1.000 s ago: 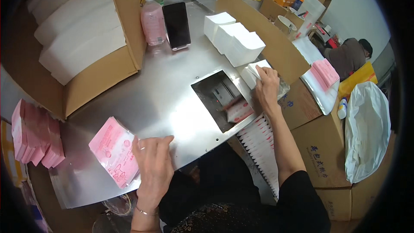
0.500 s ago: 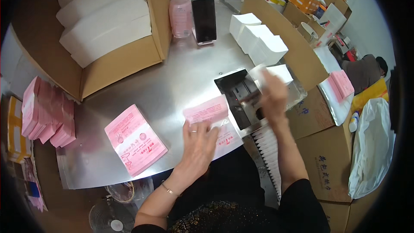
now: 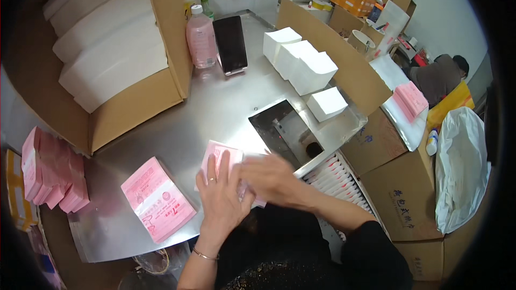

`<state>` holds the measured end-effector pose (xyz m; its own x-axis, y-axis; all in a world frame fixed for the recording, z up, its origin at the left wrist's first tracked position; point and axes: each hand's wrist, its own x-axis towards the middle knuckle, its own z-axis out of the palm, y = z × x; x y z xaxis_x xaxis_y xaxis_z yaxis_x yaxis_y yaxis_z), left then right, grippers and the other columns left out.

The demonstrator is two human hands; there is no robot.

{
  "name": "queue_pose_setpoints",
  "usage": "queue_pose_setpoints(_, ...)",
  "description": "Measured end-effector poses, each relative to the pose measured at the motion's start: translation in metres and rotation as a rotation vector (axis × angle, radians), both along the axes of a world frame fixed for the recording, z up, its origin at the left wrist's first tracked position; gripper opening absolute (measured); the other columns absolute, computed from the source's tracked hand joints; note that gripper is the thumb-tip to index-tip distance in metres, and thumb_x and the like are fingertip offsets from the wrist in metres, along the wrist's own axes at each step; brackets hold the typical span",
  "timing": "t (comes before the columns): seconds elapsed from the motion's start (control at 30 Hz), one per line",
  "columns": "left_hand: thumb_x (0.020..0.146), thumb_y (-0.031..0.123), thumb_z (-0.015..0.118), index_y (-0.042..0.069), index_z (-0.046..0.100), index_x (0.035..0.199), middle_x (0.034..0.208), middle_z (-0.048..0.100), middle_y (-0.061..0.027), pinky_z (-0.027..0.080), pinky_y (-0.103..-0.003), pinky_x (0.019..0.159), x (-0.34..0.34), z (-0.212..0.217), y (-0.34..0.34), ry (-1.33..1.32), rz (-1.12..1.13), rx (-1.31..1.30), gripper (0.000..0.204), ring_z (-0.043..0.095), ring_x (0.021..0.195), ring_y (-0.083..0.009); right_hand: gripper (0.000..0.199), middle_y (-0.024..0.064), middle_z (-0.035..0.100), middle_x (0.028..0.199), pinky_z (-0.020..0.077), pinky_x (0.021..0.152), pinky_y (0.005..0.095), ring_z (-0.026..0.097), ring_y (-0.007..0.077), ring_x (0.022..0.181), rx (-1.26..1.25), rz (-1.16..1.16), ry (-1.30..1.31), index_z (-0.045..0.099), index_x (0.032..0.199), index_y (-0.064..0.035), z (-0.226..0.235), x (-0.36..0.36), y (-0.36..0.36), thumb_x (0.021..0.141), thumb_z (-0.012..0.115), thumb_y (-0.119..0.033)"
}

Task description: Sliding pink sleeves over small white boxes and organizing them into a larger cardboard box.

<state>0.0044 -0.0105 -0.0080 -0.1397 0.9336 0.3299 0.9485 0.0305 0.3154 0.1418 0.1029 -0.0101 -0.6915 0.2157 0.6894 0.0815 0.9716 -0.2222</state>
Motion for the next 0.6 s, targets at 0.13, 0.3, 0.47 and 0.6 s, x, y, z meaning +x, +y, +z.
queue_pose_setpoints(0.13, 0.079, 0.040, 0.072, 0.011, 0.063, 0.128, 0.128, 0.054, -0.0186, 0.038, -0.051, 0.085, 0.004, 0.001, -0.005, 0.138, 0.140, 0.025, 0.058, 0.050, 0.109, -0.0392, 0.030, 0.0121, 0.063, 0.094, 0.0426, 0.087, 0.0481, 0.062, 0.0323, 0.089, 0.186, -0.761, -0.091, 0.063, 0.110, 0.0002, 0.033, 0.049, 0.075, 0.082, 0.066, -0.010)
queue_pose_setpoints(0.3, 0.081, 0.049, 0.072, 0.010, 0.063, 0.128, 0.113, 0.055, -0.0177, 0.038, -0.047, 0.082, 0.017, 0.018, 0.008, 0.107, 0.148, -0.055, 0.061, 0.051, 0.100, -0.0358, 0.017, 0.0115, 0.061, 0.093, 0.0417, 0.085, 0.0480, 0.058, 0.0283, 0.094, 0.126, -0.985, -0.219, 0.070, 0.095, -0.0034, 0.002, 0.097, 0.135, 0.086, 0.067, -0.018)
queue_pose_setpoints(0.47, 0.080, 0.049, 0.074, 0.005, 0.065, 0.112, 0.113, 0.056, -0.0169, 0.038, -0.048, 0.081, 0.007, 0.018, 0.007, 0.095, 0.054, 0.064, 0.055, 0.052, 0.098, -0.0341, 0.012, 0.0129, 0.060, 0.091, 0.0447, 0.074, 0.0448, 0.057, 0.0301, 0.092, 0.071, -0.964, -0.173, 0.070, 0.093, -0.0025, 0.007, 0.099, 0.136, 0.086, 0.064, -0.011)
queue_pose_setpoints(0.6, 0.085, 0.029, 0.069, 0.005, 0.066, 0.116, 0.120, 0.059, -0.0171, 0.043, -0.044, 0.075, 0.017, 0.006, 0.010, 0.041, -0.054, 0.028, 0.039, 0.054, 0.095, -0.0331, 0.021, 0.0139, 0.064, 0.101, 0.0472, 0.078, 0.0458, 0.059, 0.0325, 0.097, 0.131, -0.905, -0.030, 0.069, 0.103, -0.0012, 0.003, 0.101, 0.134, 0.083, 0.063, -0.005)
